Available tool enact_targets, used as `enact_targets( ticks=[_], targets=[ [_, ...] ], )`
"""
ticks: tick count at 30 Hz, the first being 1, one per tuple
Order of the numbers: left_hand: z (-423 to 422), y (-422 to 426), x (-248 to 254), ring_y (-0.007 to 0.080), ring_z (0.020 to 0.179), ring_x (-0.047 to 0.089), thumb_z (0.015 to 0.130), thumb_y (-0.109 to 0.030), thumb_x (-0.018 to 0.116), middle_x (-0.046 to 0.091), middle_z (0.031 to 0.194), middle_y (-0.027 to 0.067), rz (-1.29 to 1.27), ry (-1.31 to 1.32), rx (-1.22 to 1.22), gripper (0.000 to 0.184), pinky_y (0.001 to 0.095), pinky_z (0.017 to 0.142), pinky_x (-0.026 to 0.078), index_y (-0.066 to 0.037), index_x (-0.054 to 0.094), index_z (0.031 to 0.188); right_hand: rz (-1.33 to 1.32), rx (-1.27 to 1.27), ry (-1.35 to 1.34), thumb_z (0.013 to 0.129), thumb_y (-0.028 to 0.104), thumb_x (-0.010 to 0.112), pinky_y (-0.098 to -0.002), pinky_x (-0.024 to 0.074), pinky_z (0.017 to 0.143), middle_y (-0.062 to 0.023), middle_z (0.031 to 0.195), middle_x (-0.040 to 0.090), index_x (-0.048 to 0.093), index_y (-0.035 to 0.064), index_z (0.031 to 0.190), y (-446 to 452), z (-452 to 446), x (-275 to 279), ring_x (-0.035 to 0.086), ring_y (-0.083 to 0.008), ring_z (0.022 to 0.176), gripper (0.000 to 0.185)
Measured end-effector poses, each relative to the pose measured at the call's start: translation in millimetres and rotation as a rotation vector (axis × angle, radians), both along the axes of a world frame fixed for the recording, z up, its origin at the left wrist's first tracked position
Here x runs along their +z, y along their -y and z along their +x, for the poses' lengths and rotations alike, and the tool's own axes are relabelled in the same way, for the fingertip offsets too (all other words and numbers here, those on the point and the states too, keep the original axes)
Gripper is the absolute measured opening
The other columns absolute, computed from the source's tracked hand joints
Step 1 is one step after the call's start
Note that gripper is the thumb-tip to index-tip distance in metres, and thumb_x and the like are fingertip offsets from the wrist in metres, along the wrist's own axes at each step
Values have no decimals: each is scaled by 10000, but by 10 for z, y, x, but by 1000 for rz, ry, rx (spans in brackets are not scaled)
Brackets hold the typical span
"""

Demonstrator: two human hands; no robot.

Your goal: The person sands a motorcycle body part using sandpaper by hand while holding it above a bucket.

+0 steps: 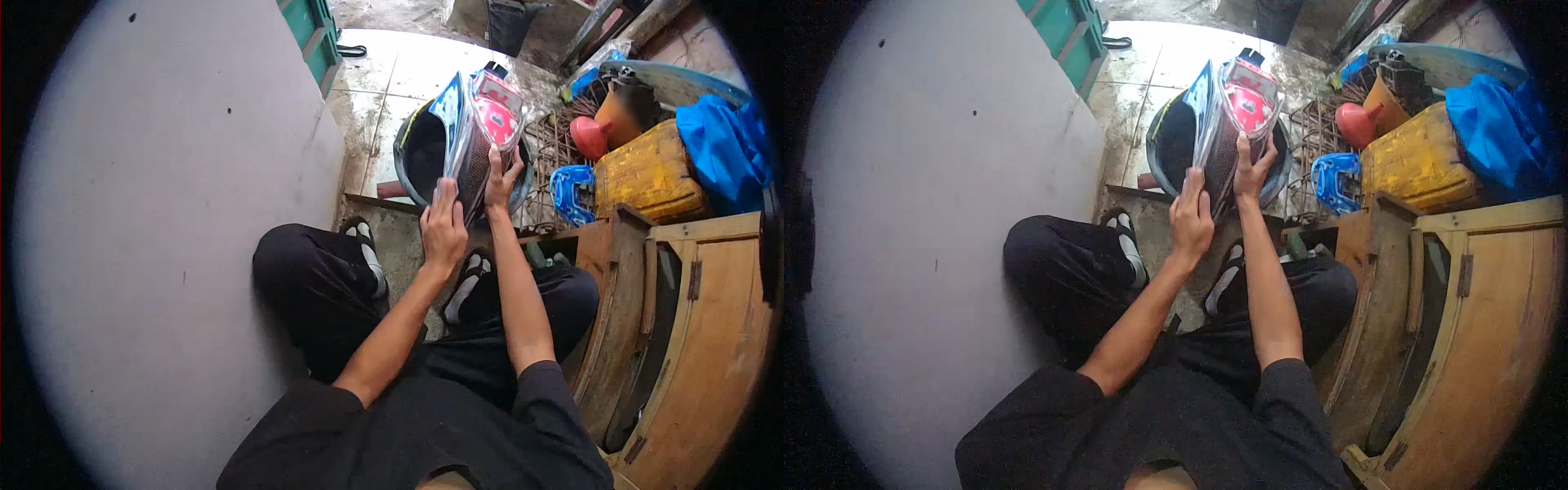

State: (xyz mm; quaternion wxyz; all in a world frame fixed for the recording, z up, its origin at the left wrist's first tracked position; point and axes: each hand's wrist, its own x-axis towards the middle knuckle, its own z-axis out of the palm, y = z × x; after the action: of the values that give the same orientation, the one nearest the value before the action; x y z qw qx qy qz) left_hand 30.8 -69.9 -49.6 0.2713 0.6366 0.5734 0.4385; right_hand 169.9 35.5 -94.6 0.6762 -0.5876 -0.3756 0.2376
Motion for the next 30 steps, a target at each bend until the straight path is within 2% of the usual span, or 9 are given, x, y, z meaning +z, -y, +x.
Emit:
enact_targets(
  ticks=[1,3,9,15,18,21,25,28,30],
  targets=[
    [-1,49,-37,356,1423,422,1051,-208,412,436,1531,218,-11,0,-4,470,493,1124,369,-19,459,1478,-9,3,-22,896,472,721,-399,297,1140,-245,1409,426,342,-108,1447,25,-27,63,415,-305,1326,885],
    [10,76,-79,325,1465,371,1055,-262,401,374,1594,150,-87,-32,-39,529,549,1156,297,-109,363,1560,-16,6,-34,895,472,722,-399,300,1138,-243,1409,424,346,-109,1444,71,-94,196,417,-305,1324,883],
    [122,-752,227,371,1471,342,1067,-306,354,335,1615,143,-159,-99,-14,535,559,1173,270,-120,345,1569,-7,-32,22,899,458,717,-421,267,1160,-268,1430,414,366,-129,1428,-12,-19,21,383,-338,1356,865],
    [43,382,-149,387,1512,240,1050,-246,399,266,1646,138,-26,-230,-62,566,589,1194,200,-118,290,1590,-20,-27,29,899,493,702,-427,247,1176,-276,1454,392,347,-134,1436,-10,-3,-51,355,-348,1388,899],
    [32,419,-183,385,1521,217,1047,-236,411,251,1652,138,-15,-297,-79,582,596,1195,190,-127,266,1600,-15,9,20,894,533,695,-428,242,1182,-277,1457,384,313,-133,1451,17,-13,19,350,-343,1396,949],
    [116,-191,-16,381,1517,230,1061,-276,370,248,1652,138,-55,-259,-30,562,604,1195,176,-128,279,1596,-32,-1,9,873,551,713,-428,252,1177,-275,1454,374,319,-132,1441,46,-68,166,365,-329,1383,972],
    [119,-628,179,361,1513,253,1070,-309,330,254,1651,138,-182,-177,-18,557,600,1201,145,-115,287,1591,-9,5,-17,871,534,723,-427,264,1166,-267,1435,386,330,-131,1433,-19,-19,55,375,-324,1367,956],
    [114,-103,0,357,1506,279,1051,-278,393,305,1627,158,-68,-191,41,561,598,1200,149,-88,325,1575,-30,-14,38,876,503,730,-424,283,1151,-261,1416,399,332,-134,1428,21,-3,36,398,-318,1338,932],
    [90,392,-195,349,1525,232,1064,-288,351,257,1650,143,-99,-246,22,568,590,1210,94,-112,271,1598,-41,-23,45,882,496,726,-423,288,1144,-258,1408,401,332,-134,1427,80,-71,201,403,-313,1326,921]
  ],
)
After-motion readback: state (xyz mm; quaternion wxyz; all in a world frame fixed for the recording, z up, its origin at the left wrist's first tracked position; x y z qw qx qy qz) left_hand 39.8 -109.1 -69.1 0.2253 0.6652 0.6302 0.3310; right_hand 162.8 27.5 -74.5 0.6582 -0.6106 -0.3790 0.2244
